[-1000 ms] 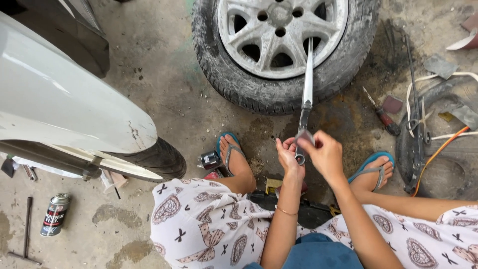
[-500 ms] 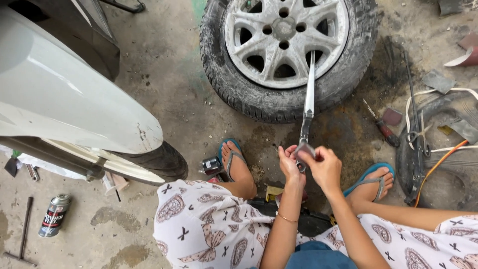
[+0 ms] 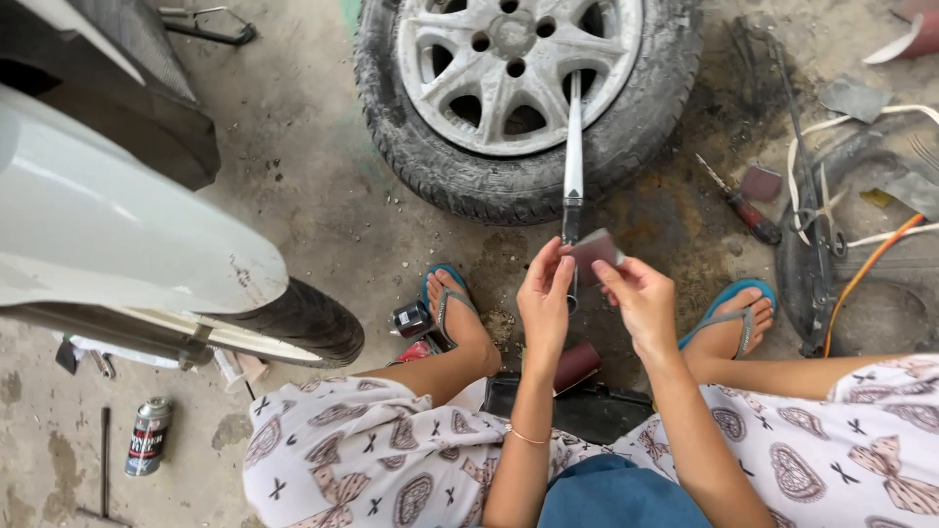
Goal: The person sits on the ground and uses a sanding block to sand a long, thin metal tool. They hold the tool with one hand and rub the sanding block along its length with the other hand.
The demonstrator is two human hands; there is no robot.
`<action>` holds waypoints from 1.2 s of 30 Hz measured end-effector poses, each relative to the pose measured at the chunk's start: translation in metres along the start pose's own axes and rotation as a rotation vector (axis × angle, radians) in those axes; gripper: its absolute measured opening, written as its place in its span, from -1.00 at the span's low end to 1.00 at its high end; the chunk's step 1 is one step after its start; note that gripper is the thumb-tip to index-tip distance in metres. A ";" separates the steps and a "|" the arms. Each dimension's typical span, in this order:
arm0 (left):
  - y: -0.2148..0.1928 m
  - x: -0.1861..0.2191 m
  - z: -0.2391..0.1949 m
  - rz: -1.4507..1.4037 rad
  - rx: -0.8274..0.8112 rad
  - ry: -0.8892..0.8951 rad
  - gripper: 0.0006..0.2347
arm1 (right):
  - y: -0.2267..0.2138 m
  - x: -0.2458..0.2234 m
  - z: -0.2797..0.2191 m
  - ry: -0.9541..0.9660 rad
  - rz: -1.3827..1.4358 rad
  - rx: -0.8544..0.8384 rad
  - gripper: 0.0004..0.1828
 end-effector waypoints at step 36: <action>-0.019 -0.027 0.039 0.626 0.076 -0.174 -0.78 | 0.046 0.052 -0.042 0.874 0.767 -0.188 -0.67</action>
Point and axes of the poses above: each hand's wrist, its own z-axis towards the middle knuckle, its own y-axis out of the palm, x = y × z, the point moved 6 cm from there along z, towards the middle knuckle, and after that the axes turned 5 degrees about x, right-handed, at the moved point
